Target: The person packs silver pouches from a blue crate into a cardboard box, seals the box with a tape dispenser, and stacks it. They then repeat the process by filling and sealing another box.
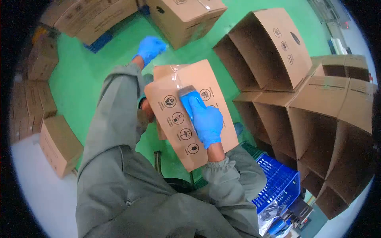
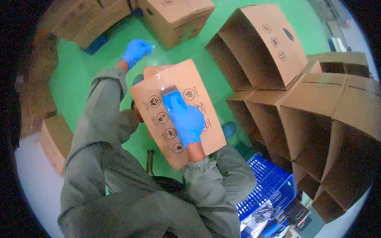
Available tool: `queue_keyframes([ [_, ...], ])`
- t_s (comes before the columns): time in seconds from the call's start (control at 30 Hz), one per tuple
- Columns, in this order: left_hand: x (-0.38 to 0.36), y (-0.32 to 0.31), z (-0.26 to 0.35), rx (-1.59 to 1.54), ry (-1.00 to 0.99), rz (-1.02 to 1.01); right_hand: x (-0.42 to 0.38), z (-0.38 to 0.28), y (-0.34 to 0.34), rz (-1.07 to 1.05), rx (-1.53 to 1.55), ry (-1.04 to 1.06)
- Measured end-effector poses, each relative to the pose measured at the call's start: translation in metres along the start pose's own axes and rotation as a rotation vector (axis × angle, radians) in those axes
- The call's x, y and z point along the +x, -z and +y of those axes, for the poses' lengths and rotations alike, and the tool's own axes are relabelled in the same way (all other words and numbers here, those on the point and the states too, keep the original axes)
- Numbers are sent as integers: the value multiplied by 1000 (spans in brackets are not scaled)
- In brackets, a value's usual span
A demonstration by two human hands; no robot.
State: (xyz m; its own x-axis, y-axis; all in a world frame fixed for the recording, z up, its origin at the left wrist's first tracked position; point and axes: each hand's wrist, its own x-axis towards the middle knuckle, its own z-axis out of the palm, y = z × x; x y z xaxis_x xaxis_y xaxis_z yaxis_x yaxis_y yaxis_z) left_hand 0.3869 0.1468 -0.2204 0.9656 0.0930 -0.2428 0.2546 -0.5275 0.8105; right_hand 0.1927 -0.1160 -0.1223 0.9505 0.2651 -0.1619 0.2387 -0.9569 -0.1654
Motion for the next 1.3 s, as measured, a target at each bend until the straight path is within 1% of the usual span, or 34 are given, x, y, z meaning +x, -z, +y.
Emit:
queue_keyframes([
  [0.03, 3, -19, -23, -108, 69, -81, 3, 0, 0, -29, 2, 9],
  [0.1, -11, -50, -43, -194, 38, -344, 2, 3, -5, -16, 3, -15],
  [0.13, -14, -55, -42, -195, 40, -365, 0, 4, -6, -12, -5, -6],
  [0.17, -17, -59, -43, 63, -64, -535, 0, 6, -5, -25, -5, -27],
  [0.2, -20, -63, -43, 303, -210, -684, 1, 5, 1, -36, 22, -26],
  [0.23, -17, -63, -44, 412, -255, -761, 0, 5, 3, -45, 51, -19],
  [0.27, -15, -63, -45, 456, -249, -777, 0, 5, 1, -40, 54, -18],
  [0.3, -14, -65, -50, 489, -235, -773, -3, 5, -2, 12, 81, -48],
  [0.37, -10, -75, -67, 537, -187, -687, -6, 2, 1, 79, 106, -78],
  [0.43, -3, -86, -82, 569, -138, -559, -8, -3, 9, -47, 652, -618],
  [0.47, 2, -88, -87, 553, -138, -512, -12, -2, 6, -36, 658, -606],
  [0.5, 0, -86, -82, 521, -167, -487, -18, 0, -3, 2, 782, -630],
  [0.53, -8, -73, -40, 422, -203, -548, -22, 1, -9, 35, 911, -659],
  [0.57, -16, -60, 4, 321, -232, -614, -23, 1, -10, 32, 927, -661],
  [0.6, -30, -64, 30, 337, -227, -624, -22, 2, -11, 48, 937, -631],
  [0.67, -59, -78, 66, 93, 4, -394, -22, 5, -16, 61, 963, -612],
  [0.7, -67, -84, 76, 108, 11, -402, -22, 7, -24, 107, 859, -518],
  [0.73, -72, -90, 84, 344, 45, -280, -23, 8, -26, 153, 754, -427],
  [0.77, -76, -94, 90, 575, 72, -152, -25, 9, -25, 165, 735, -388],
  [0.8, -78, -97, 89, 586, 70, -168, -27, 10, -21, 177, 716, -349],
  [0.87, -77, -97, 84, 601, -34, -69, -35, 15, -17, 261, 223, -34],
  [0.9, -79, -97, 85, 608, -40, -80, -50, 20, -17, 261, 228, -47],
  [0.93, -80, -97, 88, 604, -31, -57, -73, 30, -16, 196, 393, -107],
  [1.0, -80, -98, 89, 593, -22, -50, -125, 53, -9, 86, 437, -152],
  [1.03, -78, -99, 88, 604, -20, -29, -152, 64, -4, 45, 318, -136],
  [1.1, -82, -99, 89, 611, -17, -18, -205, 82, 1, -175, 607, -646],
  [1.13, -85, -97, 94, 612, -8, -22, -227, 92, 0, -179, 606, -663],
  [1.2, -85, -98, 94, 613, -12, -45, -263, 112, -11, -259, 640, -858],
  [1.23, -83, -99, 92, 610, 2, -30, -274, 121, -22, -256, 642, -881],
  [1.27, -80, -100, 90, 606, 13, -14, -283, 131, -39, -299, 477, -735],
  [1.3, -81, -100, 92, 611, 23, -12, -288, 136, -61, -319, 403, -678],
])
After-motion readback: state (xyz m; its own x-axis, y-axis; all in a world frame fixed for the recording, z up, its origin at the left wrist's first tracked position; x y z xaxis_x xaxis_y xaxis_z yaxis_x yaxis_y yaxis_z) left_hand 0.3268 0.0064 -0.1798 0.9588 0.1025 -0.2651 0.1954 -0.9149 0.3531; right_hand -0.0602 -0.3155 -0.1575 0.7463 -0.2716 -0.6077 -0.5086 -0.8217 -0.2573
